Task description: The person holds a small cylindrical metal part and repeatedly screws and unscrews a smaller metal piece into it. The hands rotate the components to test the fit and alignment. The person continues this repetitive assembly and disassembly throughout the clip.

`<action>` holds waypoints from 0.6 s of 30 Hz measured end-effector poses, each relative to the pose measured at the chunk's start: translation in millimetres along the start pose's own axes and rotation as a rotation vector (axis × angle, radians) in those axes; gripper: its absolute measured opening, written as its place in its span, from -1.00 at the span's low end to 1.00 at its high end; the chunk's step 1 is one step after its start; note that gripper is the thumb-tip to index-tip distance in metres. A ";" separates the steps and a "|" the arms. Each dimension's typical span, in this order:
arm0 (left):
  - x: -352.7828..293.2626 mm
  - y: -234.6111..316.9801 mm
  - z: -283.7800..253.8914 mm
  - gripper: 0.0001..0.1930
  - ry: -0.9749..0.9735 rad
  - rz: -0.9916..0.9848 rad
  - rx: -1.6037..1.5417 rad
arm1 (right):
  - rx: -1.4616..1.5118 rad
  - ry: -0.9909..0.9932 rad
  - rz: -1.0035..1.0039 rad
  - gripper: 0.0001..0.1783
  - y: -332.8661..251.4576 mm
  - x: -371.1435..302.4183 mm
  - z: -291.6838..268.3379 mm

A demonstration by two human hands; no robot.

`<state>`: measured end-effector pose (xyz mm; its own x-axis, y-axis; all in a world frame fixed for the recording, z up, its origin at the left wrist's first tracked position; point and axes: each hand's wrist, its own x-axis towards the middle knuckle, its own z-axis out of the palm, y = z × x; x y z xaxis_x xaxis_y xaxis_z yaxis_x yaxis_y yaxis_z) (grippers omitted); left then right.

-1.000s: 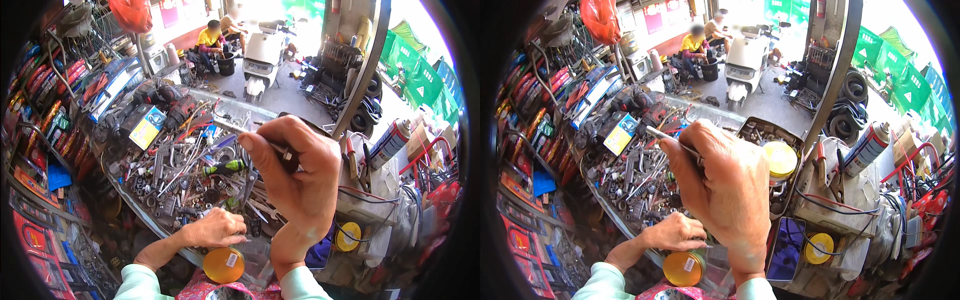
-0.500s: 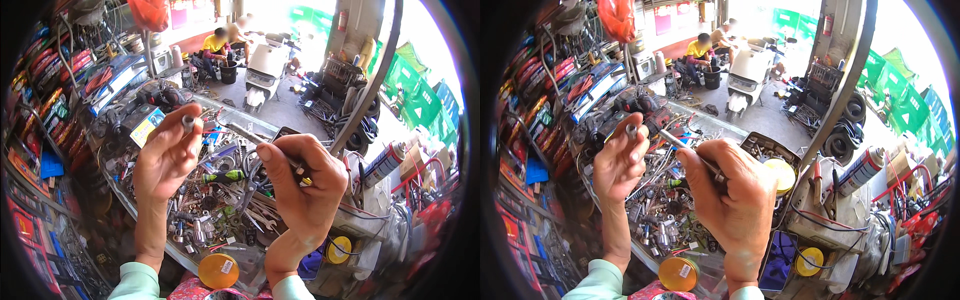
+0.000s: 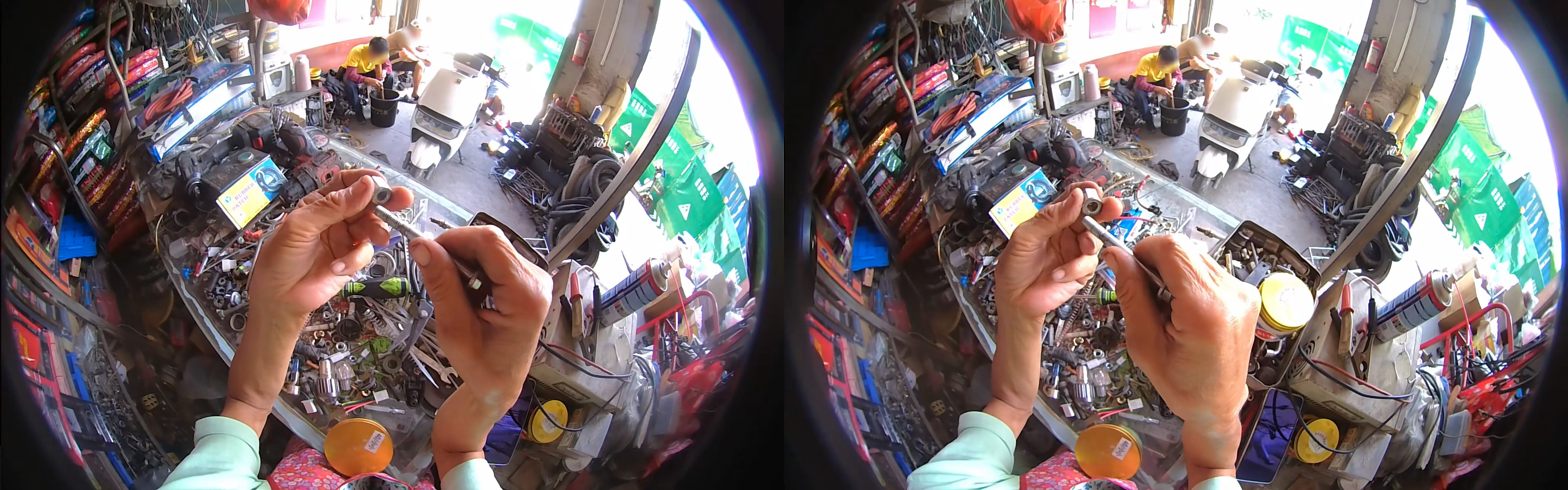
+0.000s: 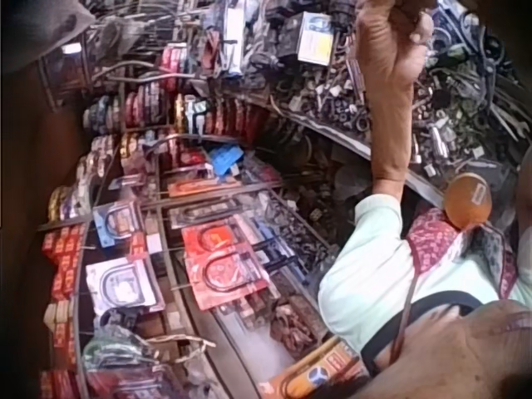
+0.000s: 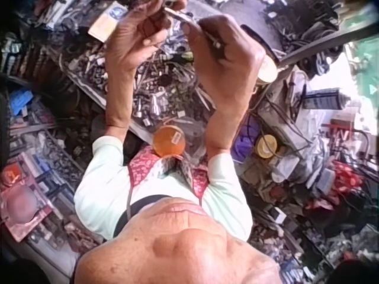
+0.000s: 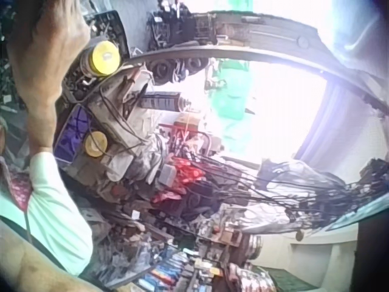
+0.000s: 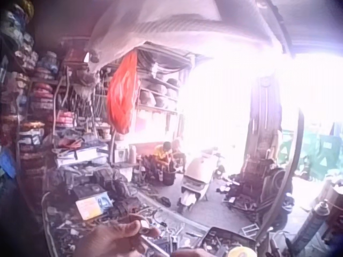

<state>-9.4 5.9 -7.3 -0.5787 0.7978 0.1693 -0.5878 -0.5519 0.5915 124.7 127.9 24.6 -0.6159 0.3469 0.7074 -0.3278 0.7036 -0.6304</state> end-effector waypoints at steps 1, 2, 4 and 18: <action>0.0 -0.6 0.4 -0.77 -0.015 -0.009 -0.001 | -0.006 0.011 -0.003 -0.85 1.3 0.1 1.2; 0.4 -1.1 -0.3 -0.77 -0.007 0.002 0.008 | -0.011 0.019 -0.007 -0.86 2.1 0.5 2.7; 0.9 -0.3 1.3 -0.77 0.008 0.009 0.031 | -0.031 0.038 -0.002 -0.86 2.3 0.8 4.2; -4.7 -2.2 11.6 -0.74 -0.005 0.164 0.367 | 0.029 0.178 0.101 -0.89 -5.4 0.0 8.8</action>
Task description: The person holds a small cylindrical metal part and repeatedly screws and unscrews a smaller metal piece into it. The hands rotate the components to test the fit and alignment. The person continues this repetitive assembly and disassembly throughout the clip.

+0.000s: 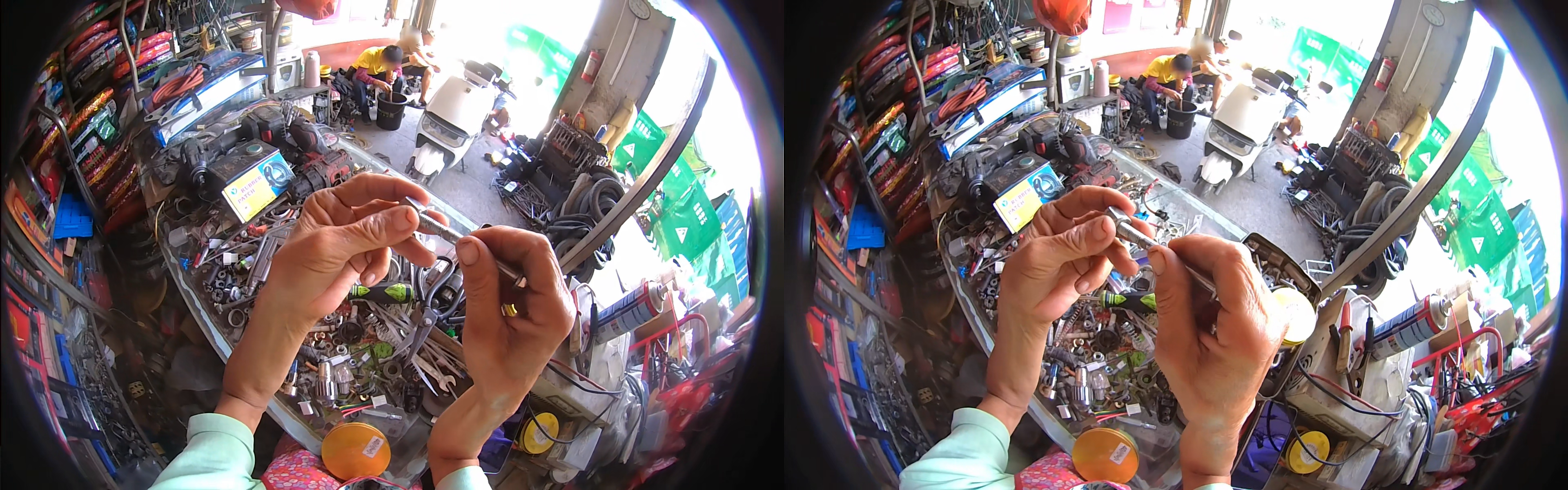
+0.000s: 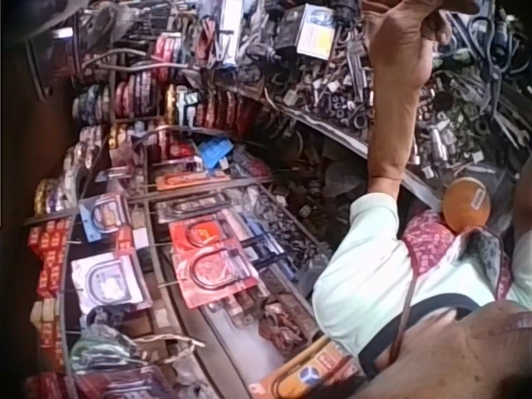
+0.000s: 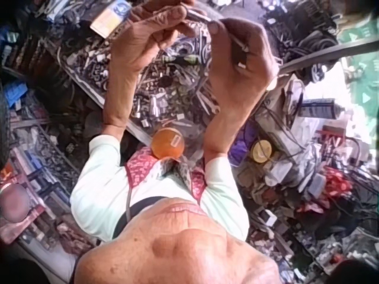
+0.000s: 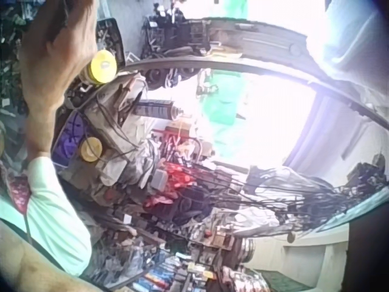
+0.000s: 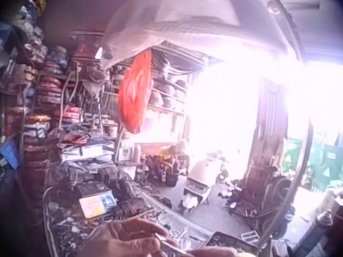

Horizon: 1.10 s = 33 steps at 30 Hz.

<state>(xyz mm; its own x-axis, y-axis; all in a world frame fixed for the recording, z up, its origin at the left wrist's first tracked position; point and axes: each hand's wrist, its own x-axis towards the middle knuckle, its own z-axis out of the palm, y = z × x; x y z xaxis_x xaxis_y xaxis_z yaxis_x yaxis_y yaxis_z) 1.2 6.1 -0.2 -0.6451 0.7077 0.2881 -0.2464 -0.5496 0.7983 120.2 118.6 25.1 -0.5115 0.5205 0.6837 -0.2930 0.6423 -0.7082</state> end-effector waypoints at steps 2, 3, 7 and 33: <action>-0.6 -0.3 1.1 -0.75 -0.027 0.014 -0.008 | -0.001 -0.012 0.003 -0.89 -1.3 0.3 -0.7; -0.5 -0.8 2.1 -0.75 -0.043 0.020 -0.013 | -0.023 -0.033 -0.015 -0.88 -2.8 1.1 -2.5; -4.0 1.0 9.8 -0.76 -0.018 0.054 -0.068 | -0.082 -0.065 -0.110 -0.87 -3.6 2.2 -4.8; -7.3 8.3 14.0 -0.78 0.159 0.239 0.214 | 0.167 -0.146 0.056 -0.79 0.7 0.0 -7.9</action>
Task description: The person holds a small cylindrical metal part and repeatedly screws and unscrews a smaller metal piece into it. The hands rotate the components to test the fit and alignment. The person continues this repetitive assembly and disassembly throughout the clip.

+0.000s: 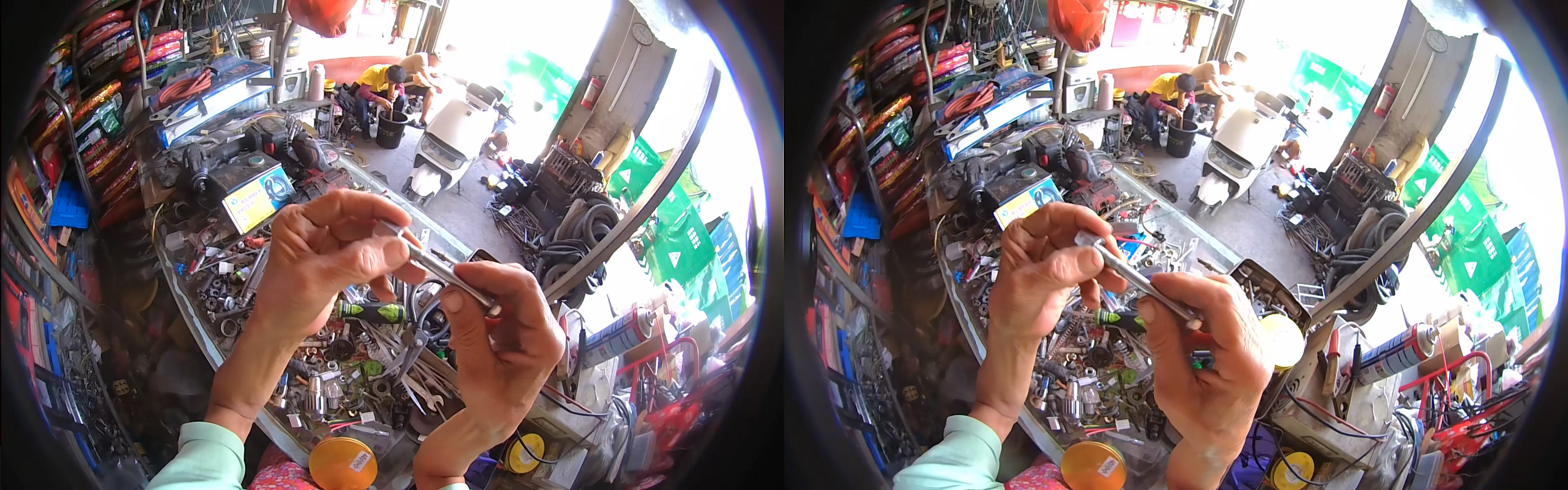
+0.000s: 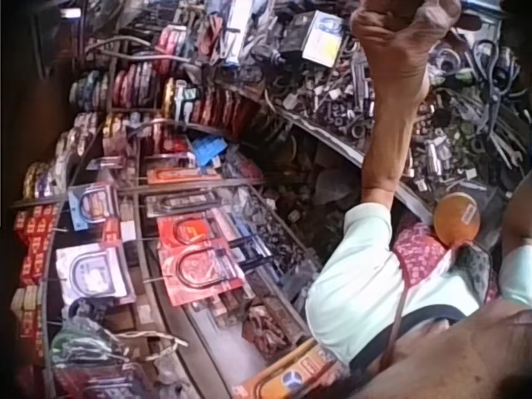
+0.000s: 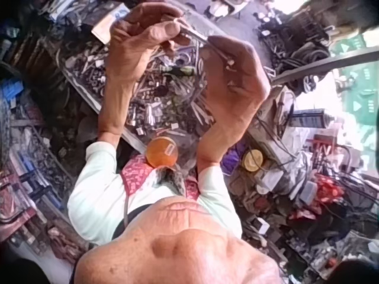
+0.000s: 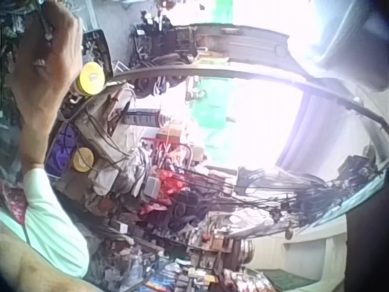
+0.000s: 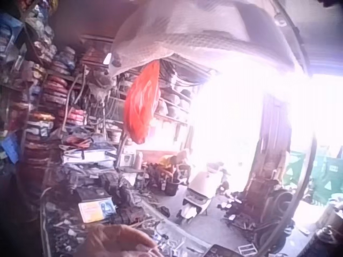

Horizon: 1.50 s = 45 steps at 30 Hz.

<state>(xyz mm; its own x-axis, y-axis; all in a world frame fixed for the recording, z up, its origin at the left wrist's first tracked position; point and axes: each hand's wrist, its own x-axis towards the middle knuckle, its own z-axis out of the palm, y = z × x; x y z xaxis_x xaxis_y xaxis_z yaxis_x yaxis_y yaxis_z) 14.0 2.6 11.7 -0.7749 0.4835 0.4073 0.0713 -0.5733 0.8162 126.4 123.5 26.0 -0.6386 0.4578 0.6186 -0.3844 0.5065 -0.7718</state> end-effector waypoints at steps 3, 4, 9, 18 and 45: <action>-5.8 3.5 2.3 -0.77 -0.028 0.009 -0.013 | -0.166 -0.022 0.034 -0.91 -7.0 -2.5 -6.1; -5.3 6.6 2.2 -0.77 -0.039 0.012 0.011 | -0.203 -0.051 0.070 -0.94 -10.0 -1.2 -8.4; -5.0 4.9 3.7 -0.78 -0.074 0.015 0.028 | -0.126 -0.070 0.107 -0.73 -3.3 0.0 -10.5; -5.8 1.5 2.7 -0.74 -0.076 -0.016 -0.013 | 0.011 0.079 0.182 -0.84 0.4 -2.2 -4.4; -5.8 3.7 3.4 -0.77 -0.149 -0.111 0.046 | -0.156 -0.038 0.051 -0.82 -2.6 -1.8 -6.9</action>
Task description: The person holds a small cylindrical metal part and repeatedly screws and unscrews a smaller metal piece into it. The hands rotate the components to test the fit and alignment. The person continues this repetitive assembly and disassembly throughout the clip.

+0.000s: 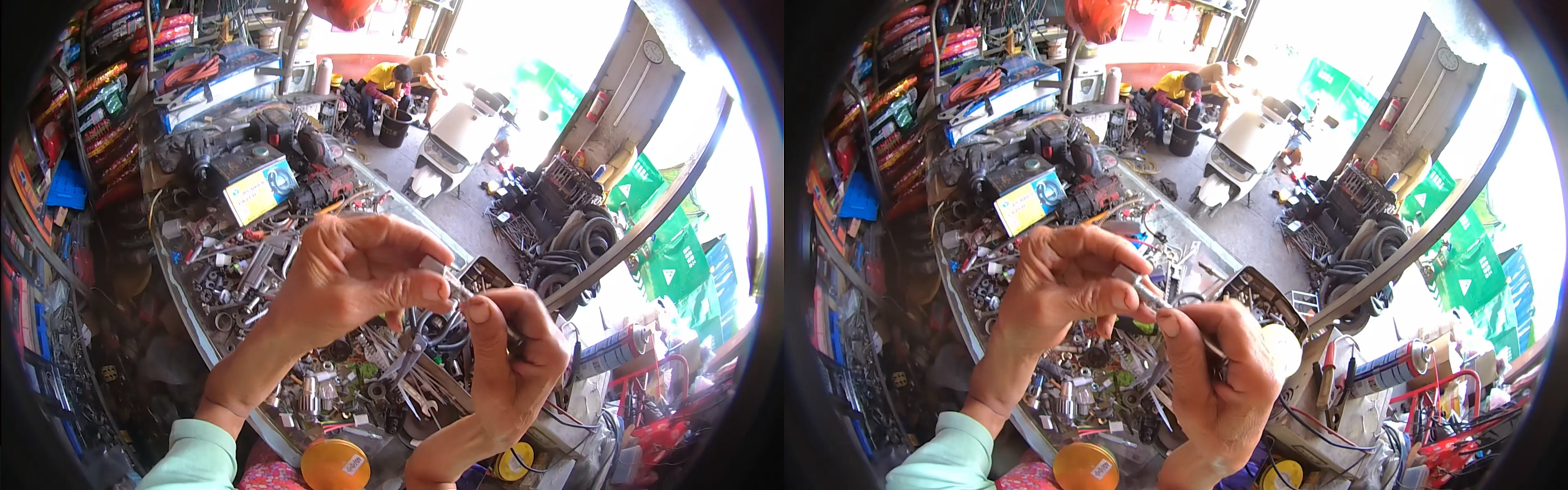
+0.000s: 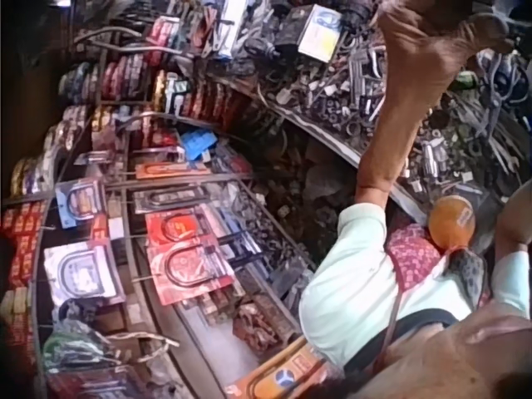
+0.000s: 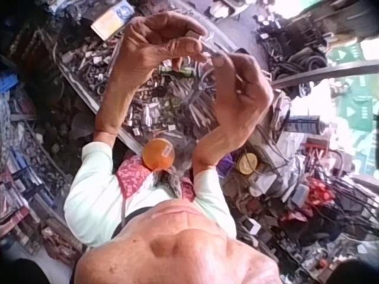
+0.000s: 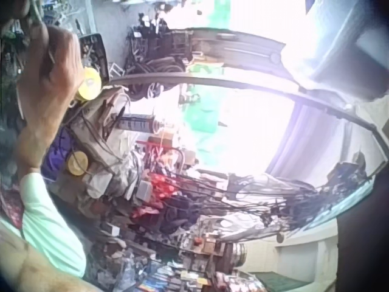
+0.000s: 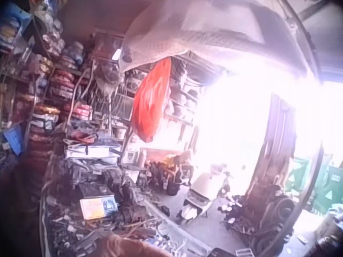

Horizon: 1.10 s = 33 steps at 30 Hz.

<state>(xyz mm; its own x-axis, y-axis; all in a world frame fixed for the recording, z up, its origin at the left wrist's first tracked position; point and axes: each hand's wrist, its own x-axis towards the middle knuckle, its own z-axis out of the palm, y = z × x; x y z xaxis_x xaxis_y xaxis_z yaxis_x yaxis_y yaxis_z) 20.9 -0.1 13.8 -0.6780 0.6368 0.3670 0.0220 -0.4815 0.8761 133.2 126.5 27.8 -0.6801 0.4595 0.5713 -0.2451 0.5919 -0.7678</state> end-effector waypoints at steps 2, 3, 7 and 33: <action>-1.1 -0.1 0.4 -0.78 -0.018 0.017 0.022 | -0.003 -0.046 0.010 -0.83 0.5 0.6 -3.7; -0.7 0.5 0.1 -0.78 -0.012 0.018 0.016 | 0.031 -0.032 0.041 -0.79 0.0 1.1 -2.4; 2.0 -3.6 -1.1 -0.76 0.031 -0.003 -0.041 | 0.169 0.010 0.085 -0.83 -3.8 1.8 3.8; 4.4 -5.7 -1.1 -0.78 0.099 -0.001 -0.078 | 0.069 0.067 0.060 -0.77 -3.6 0.5 4.8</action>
<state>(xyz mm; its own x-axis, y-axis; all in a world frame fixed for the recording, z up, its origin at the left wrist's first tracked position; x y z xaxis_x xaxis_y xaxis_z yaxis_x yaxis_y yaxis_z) 16.9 4.9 10.0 -0.7476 0.5764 0.3300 -0.0332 -0.5287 0.8482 130.4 121.4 29.5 -0.6479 0.5370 0.5403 -0.2542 0.5162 -0.8179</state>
